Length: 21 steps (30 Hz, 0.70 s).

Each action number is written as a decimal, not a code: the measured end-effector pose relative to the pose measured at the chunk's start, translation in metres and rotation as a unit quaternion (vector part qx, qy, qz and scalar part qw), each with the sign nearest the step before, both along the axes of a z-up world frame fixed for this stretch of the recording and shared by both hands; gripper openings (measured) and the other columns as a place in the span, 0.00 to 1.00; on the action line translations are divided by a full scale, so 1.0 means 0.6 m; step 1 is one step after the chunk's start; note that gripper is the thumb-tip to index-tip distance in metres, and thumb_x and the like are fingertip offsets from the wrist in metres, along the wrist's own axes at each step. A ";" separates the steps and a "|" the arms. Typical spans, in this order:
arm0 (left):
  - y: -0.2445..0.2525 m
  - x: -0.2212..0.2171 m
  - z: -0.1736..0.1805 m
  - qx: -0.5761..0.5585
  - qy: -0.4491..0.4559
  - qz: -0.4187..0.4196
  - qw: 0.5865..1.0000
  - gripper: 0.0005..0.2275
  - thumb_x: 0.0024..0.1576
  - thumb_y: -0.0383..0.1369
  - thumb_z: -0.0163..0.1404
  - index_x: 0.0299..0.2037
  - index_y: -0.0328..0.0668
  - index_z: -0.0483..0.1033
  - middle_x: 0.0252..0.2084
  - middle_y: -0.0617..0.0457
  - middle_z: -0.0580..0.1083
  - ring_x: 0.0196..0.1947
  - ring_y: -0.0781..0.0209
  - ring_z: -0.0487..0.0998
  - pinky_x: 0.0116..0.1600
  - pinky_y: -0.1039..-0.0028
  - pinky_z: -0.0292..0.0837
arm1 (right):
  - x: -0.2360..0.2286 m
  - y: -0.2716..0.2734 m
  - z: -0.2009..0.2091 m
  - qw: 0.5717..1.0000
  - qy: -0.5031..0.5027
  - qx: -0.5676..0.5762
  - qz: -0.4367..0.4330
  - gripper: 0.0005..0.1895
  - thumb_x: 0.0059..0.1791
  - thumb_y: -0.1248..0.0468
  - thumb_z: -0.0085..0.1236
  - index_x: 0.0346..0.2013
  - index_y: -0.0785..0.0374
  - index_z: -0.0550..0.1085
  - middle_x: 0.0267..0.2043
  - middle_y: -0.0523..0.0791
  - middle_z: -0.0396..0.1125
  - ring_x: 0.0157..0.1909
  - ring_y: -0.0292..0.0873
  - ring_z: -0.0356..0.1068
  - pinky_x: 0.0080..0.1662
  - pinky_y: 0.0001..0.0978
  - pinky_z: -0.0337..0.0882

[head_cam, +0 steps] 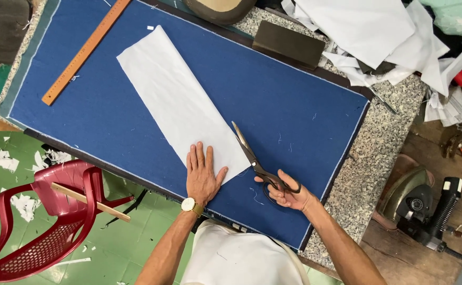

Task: The person cuts a large piece of white fabric on a blue worktable using shears. They fold the fabric multiple times to align the edges and then cut along the fold lines to create smaller rectangular pieces.

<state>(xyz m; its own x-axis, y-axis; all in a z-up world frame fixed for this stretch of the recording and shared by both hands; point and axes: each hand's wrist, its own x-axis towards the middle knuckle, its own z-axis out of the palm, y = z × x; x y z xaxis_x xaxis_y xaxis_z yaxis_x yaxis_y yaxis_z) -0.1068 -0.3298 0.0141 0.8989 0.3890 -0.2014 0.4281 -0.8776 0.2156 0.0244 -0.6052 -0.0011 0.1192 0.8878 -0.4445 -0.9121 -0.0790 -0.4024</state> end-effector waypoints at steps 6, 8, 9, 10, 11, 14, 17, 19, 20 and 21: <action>-0.001 -0.001 -0.002 0.007 -0.001 0.000 1.000 0.36 0.64 0.61 0.32 0.75 0.45 0.50 0.79 0.39 0.39 0.79 0.41 0.35 0.79 0.53 0.24 | 0.025 0.019 -0.026 0.999 -0.012 0.013 0.031 0.46 0.57 0.34 0.27 0.70 0.74 0.56 0.19 0.42 0.52 0.19 0.37 0.58 0.13 0.20 0.65; -0.001 0.000 0.001 0.004 0.000 -0.001 1.000 0.36 0.64 0.61 0.32 0.75 0.44 0.50 0.79 0.39 0.39 0.79 0.41 0.35 0.79 0.53 0.25 | 0.032 0.040 0.003 0.999 -0.016 0.008 0.032 0.44 0.56 0.33 0.28 0.62 0.73 0.63 0.18 0.43 0.52 0.18 0.38 0.58 0.13 0.21 0.64; -0.001 -0.001 0.002 -0.001 0.002 -0.002 1.000 0.36 0.64 0.61 0.32 0.75 0.44 0.50 0.79 0.39 0.39 0.78 0.41 0.35 0.78 0.53 0.25 | 0.035 0.051 0.017 0.999 -0.019 0.003 0.033 0.43 0.56 0.33 0.29 0.53 0.73 0.69 0.17 0.43 0.52 0.18 0.38 0.58 0.13 0.21 0.63; -0.001 0.000 0.003 0.000 0.002 -0.001 1.000 0.36 0.64 0.61 0.32 0.75 0.44 0.50 0.79 0.39 0.39 0.78 0.41 0.35 0.78 0.53 0.25 | 0.040 0.064 0.048 0.999 -0.019 0.003 0.033 0.43 0.56 0.33 0.29 0.53 0.73 0.69 0.17 0.43 0.52 0.18 0.38 0.58 0.13 0.21 0.63; 0.000 0.001 0.003 -0.001 0.002 -0.002 1.000 0.36 0.64 0.61 0.32 0.75 0.44 0.50 0.79 0.39 0.39 0.78 0.40 0.35 0.78 0.53 0.25 | 0.045 0.078 0.079 0.999 -0.026 0.004 0.045 0.40 0.55 0.30 0.28 0.36 0.66 0.66 0.15 0.42 0.50 0.16 0.37 0.56 0.13 0.19 0.60; 0.001 0.001 0.003 0.001 0.005 -0.001 1.000 0.36 0.64 0.62 0.32 0.75 0.44 0.50 0.79 0.39 0.39 0.78 0.40 0.36 0.78 0.53 0.25 | 0.051 0.093 0.106 0.999 -0.021 -0.018 0.041 0.39 0.56 0.31 0.32 0.16 0.58 0.61 0.12 0.40 0.46 0.12 0.36 0.51 0.11 0.18 0.54; 0.001 0.001 0.004 0.003 0.009 0.001 1.000 0.37 0.63 0.62 0.31 0.75 0.44 0.50 0.79 0.39 0.39 0.78 0.40 0.35 0.79 0.53 0.25 | 0.053 0.099 0.120 0.998 -0.028 -0.049 0.026 0.36 0.59 0.39 0.37 0.14 0.57 0.58 0.10 0.40 0.43 0.09 0.36 0.48 0.09 0.18 0.50; 0.001 0.002 0.004 0.003 0.010 0.001 1.000 0.37 0.63 0.62 0.31 0.75 0.44 0.50 0.79 0.39 0.39 0.78 0.41 0.35 0.79 0.53 0.24 | 0.057 0.103 0.136 0.997 -0.047 -0.056 0.025 0.35 0.60 0.42 0.39 0.14 0.57 0.57 0.09 0.40 0.43 0.09 0.36 0.48 0.09 0.18 0.50; 0.002 0.001 0.004 0.004 0.012 0.000 1.000 0.37 0.63 0.62 0.30 0.75 0.45 0.50 0.79 0.39 0.40 0.78 0.41 0.36 0.78 0.53 0.24 | 0.060 0.106 0.144 0.996 -0.051 -0.060 0.032 0.36 0.58 0.36 0.36 0.15 0.56 0.59 0.11 0.39 0.45 0.12 0.35 0.51 0.11 0.18 0.53; 0.002 0.001 0.004 0.005 0.015 0.000 1.000 0.37 0.63 0.63 0.30 0.75 0.45 0.50 0.79 0.39 0.40 0.78 0.41 0.36 0.78 0.53 0.25 | 0.063 0.108 0.152 0.996 -0.055 -0.063 0.039 0.38 0.56 0.30 0.34 0.17 0.56 0.60 0.13 0.38 0.46 0.15 0.35 0.54 0.13 0.18 0.56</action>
